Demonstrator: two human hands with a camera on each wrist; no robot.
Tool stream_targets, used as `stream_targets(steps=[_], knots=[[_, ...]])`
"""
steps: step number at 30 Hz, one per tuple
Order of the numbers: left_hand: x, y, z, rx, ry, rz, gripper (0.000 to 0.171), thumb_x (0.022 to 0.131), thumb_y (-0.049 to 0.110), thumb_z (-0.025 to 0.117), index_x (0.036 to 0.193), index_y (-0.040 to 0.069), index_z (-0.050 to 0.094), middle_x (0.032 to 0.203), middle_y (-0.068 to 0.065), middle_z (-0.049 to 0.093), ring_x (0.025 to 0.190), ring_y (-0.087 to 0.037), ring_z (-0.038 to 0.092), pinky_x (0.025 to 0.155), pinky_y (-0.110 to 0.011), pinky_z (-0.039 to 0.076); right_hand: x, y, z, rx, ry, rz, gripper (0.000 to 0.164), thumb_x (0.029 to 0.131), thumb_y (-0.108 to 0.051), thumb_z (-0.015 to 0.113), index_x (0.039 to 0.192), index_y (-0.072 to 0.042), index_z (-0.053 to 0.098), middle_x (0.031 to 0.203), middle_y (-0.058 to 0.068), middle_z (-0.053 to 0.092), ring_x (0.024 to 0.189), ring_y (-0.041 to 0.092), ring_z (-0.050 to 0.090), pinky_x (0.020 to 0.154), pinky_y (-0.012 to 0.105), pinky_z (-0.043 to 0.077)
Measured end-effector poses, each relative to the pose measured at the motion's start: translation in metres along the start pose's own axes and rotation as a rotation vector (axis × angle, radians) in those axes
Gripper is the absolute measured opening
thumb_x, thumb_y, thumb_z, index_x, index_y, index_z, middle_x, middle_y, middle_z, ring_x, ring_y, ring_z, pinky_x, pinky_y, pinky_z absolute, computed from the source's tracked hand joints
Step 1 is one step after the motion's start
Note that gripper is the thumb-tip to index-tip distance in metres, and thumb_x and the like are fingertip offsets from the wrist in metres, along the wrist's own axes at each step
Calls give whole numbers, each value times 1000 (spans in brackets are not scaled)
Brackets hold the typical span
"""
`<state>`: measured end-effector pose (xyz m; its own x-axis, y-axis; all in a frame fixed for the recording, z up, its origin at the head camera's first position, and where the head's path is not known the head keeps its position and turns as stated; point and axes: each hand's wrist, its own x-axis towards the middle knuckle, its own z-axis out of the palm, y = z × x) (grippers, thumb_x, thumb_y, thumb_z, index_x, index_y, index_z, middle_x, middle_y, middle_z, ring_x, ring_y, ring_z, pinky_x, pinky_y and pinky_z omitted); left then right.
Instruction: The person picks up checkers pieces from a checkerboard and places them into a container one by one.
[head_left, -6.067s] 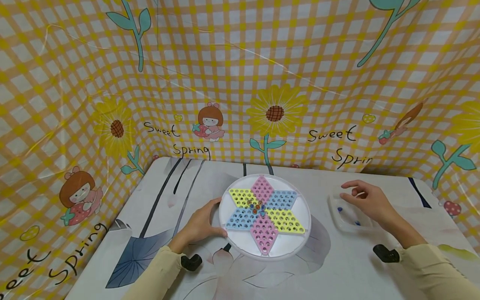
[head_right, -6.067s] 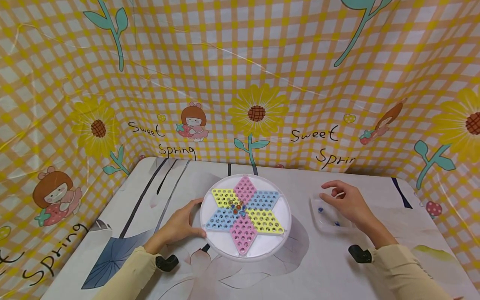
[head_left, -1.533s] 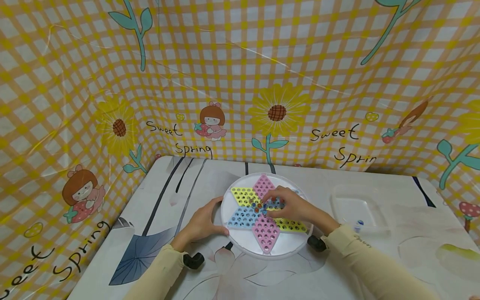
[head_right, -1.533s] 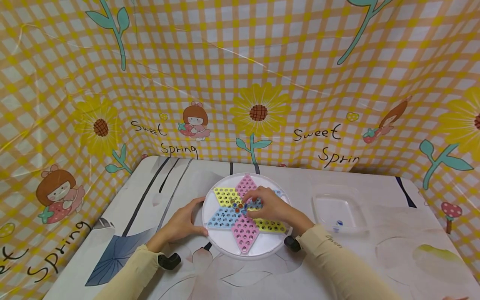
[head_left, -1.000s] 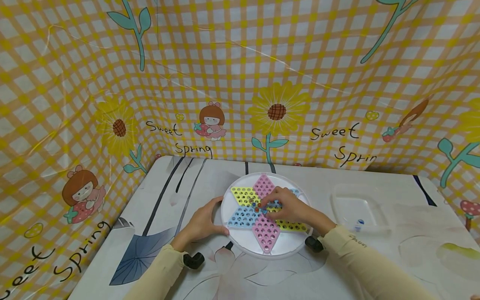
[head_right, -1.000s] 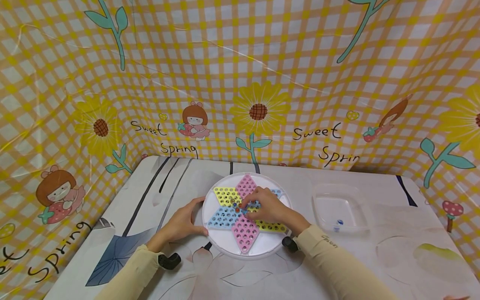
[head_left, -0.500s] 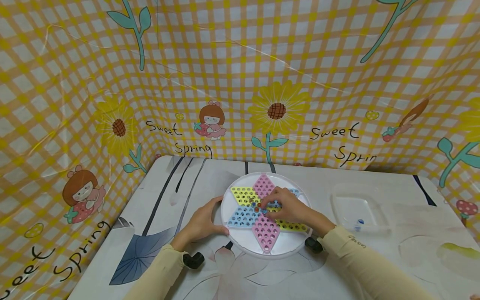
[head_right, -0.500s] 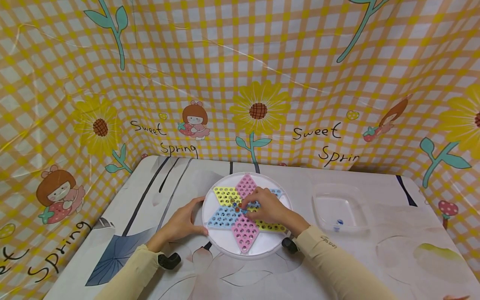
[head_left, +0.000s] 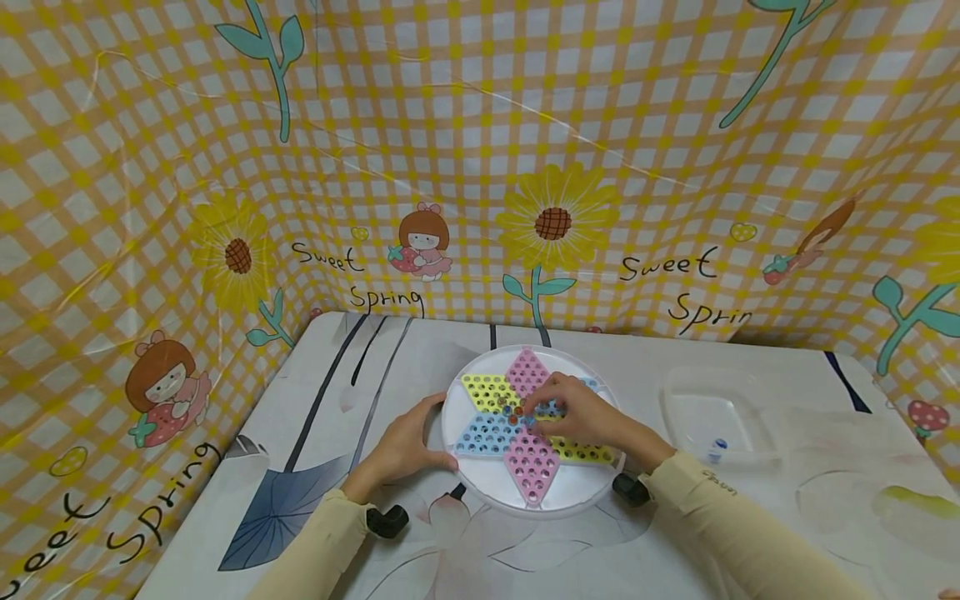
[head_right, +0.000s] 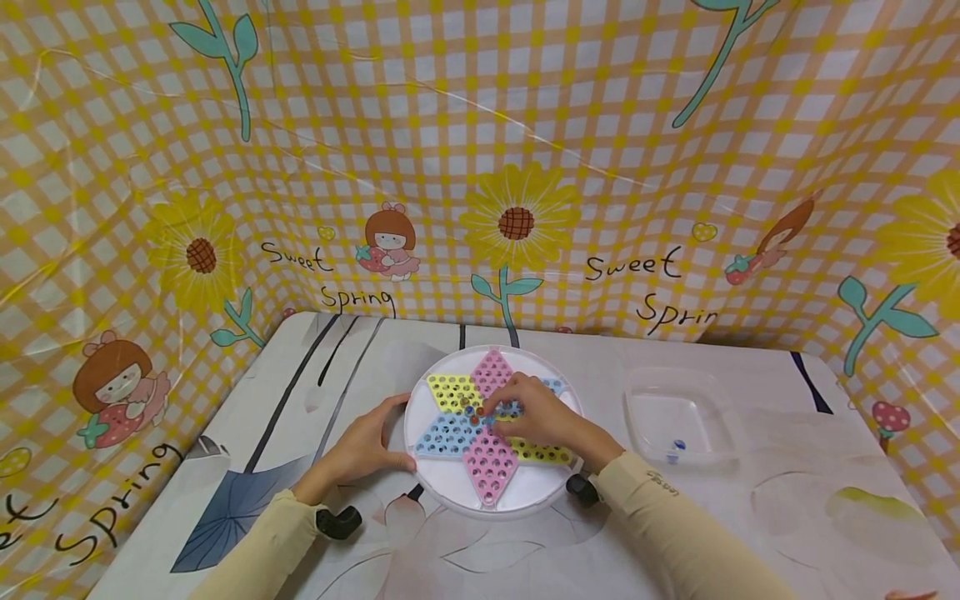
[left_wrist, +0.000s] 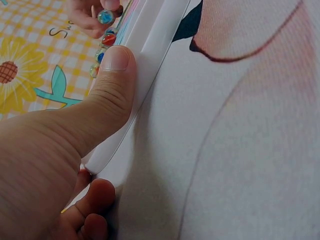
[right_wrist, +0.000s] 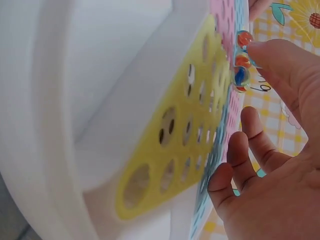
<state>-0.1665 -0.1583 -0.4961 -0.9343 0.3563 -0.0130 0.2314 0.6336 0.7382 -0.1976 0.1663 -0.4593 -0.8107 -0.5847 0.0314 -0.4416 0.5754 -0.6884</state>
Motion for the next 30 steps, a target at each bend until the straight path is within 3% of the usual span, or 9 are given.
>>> stream_targets(steps=[5,10,19,30], knots=[[0,0,0,-5,-3,-5,111,65,32,98,156,9,39,159,-15,44,146,-35,39,117,-55,32,-2,-2,-4,19,-3,-6,17,89,-12,80,104,-20,78,110,3,62,102,28,55,87,45,48],[-1,0,0,-6,-5,-14,112,65,32,98,156,9,39,159,-14,43,147,-35,38,118,-55,32,-6,-3,-5,39,11,27,17,90,-15,80,106,-21,78,115,0,62,109,28,58,94,50,50],[-1,1,0,0,-5,-18,111,65,32,98,156,8,38,159,-15,43,147,-35,38,118,-56,32,-14,-2,-15,35,82,2,19,90,-13,80,108,-19,75,125,0,65,123,29,56,105,58,46],[0,0,1,4,-2,-3,110,66,32,98,156,8,39,158,-15,44,146,-35,39,117,-56,33,-20,0,-25,55,165,12,22,90,-12,79,112,-14,73,122,2,64,118,36,58,97,58,50]])
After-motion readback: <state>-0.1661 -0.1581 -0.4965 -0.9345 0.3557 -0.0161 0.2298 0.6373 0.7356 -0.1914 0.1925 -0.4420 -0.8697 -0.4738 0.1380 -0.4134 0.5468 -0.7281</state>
